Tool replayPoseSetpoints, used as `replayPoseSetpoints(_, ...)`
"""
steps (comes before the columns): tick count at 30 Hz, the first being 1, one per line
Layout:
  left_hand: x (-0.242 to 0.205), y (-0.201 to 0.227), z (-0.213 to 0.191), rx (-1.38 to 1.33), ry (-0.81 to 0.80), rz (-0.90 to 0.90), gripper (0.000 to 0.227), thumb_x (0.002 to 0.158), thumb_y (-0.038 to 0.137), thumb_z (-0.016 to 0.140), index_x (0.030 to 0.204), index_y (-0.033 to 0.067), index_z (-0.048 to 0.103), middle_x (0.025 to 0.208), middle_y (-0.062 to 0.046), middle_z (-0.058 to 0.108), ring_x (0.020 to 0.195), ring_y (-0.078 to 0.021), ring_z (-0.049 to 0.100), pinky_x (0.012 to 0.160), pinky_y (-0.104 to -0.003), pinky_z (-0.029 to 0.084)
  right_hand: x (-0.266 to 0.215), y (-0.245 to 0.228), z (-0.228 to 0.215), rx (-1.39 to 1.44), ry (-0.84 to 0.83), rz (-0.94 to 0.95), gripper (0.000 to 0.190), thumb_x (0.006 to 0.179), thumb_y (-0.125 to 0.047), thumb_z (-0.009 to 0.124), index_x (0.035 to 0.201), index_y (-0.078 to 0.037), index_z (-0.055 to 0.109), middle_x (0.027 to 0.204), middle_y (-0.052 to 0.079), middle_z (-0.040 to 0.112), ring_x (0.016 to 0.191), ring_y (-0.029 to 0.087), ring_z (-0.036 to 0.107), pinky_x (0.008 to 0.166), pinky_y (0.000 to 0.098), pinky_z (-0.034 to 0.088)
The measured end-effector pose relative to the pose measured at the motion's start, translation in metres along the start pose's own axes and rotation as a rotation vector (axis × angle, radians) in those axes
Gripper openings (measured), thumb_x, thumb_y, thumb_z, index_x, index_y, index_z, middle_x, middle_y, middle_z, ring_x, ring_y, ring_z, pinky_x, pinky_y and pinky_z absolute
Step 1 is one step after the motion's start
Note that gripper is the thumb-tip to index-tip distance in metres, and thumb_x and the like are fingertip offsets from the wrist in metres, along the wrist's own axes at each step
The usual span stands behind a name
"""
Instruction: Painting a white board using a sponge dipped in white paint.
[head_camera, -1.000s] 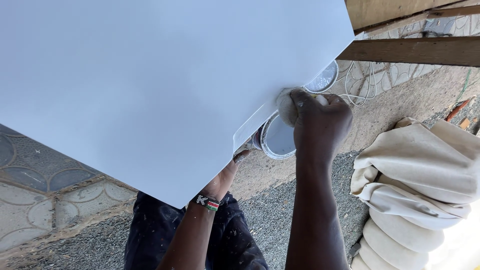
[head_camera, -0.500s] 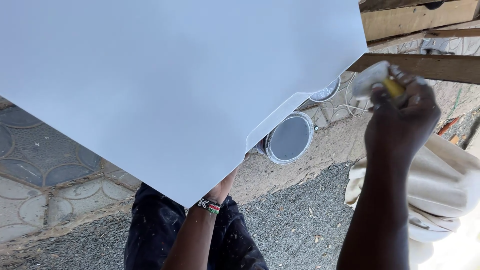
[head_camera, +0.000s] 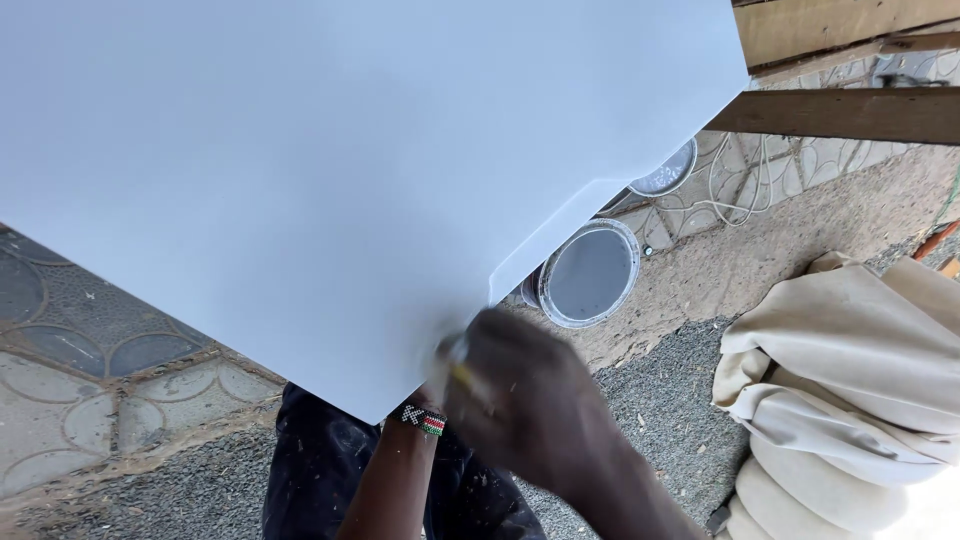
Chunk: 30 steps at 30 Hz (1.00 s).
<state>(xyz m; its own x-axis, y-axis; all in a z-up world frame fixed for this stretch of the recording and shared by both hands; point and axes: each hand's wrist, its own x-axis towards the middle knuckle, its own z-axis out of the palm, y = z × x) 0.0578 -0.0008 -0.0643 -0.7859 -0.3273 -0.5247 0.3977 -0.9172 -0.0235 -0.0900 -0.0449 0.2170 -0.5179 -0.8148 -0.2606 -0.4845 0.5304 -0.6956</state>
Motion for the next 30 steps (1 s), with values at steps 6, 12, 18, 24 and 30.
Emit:
replayPoseSetpoints(6, -0.004, 0.000, -0.003, 0.089, 0.039, -0.012, 0.060, 0.115, 0.047, 0.076, 0.165, 0.0159, 0.065, 0.168, -0.020, 0.071, 0.155, -0.0576, 0.067, 0.124, -0.069, 0.054, -0.033, 0.045, -0.045, 0.297, 0.058, 0.195, 0.023, 0.115, -0.023, 0.072, 0.123, -0.007, 0.086, 0.132, 0.013, 0.083, 0.127, 0.026, 0.084, 0.112, 0.0379, 0.065)
replayPoseSetpoints(12, -0.005, 0.006, 0.015, 0.139, 0.075, -0.031, 0.063, 0.112, 0.050, 0.080, 0.165, 0.0193, 0.066, 0.167, -0.017, 0.072, 0.151, -0.0607, 0.070, 0.117, -0.064, 0.058, 0.007, 0.156, -0.124, 0.028, 0.493, 0.405, 0.030, 0.121, -0.005, 0.086, 0.148, 0.001, 0.075, 0.143, 0.014, 0.076, 0.105, 0.016, 0.072, 0.076, 0.0276, 0.061)
replayPoseSetpoints(18, -0.008, 0.011, 0.018, 0.228, 0.142, -0.044, 0.058, 0.113, 0.051, 0.073, 0.161, 0.0182, 0.068, 0.164, -0.018, 0.076, 0.142, -0.0511, 0.078, 0.111, -0.061, 0.055, 0.039, 0.160, -0.096, -0.162, 0.568, 0.076, 0.019, 0.111, 0.008, 0.090, 0.121, 0.006, 0.074, 0.120, 0.019, 0.079, 0.111, 0.028, 0.074, 0.099, 0.0437, 0.061)
replayPoseSetpoints(24, -0.011, -0.003, -0.032, -0.022, 0.203, 0.015, 0.054, 0.113, 0.027, 0.081, 0.162, 0.0086, 0.069, 0.169, -0.017, 0.070, 0.157, -0.0381, 0.066, 0.135, -0.058, 0.057, -0.027, 0.053, 0.004, -0.151, 0.150, 0.019, 0.030, 0.113, -0.024, 0.077, 0.135, -0.004, 0.077, 0.118, 0.016, 0.073, 0.088, 0.032, 0.077, 0.064, 0.0476, 0.067)
replayPoseSetpoints(30, -0.004, 0.004, -0.002, 0.217, 0.220, -0.086, 0.062, 0.113, 0.050, 0.068, 0.162, 0.0119, 0.065, 0.159, -0.036, 0.074, 0.146, -0.0524, 0.074, 0.117, -0.061, 0.058, -0.007, 0.109, 0.001, -0.305, 0.518, 0.082, 0.019, 0.116, -0.008, 0.086, 0.121, 0.002, 0.070, 0.118, 0.025, 0.068, 0.108, 0.049, 0.070, 0.097, 0.0581, 0.060)
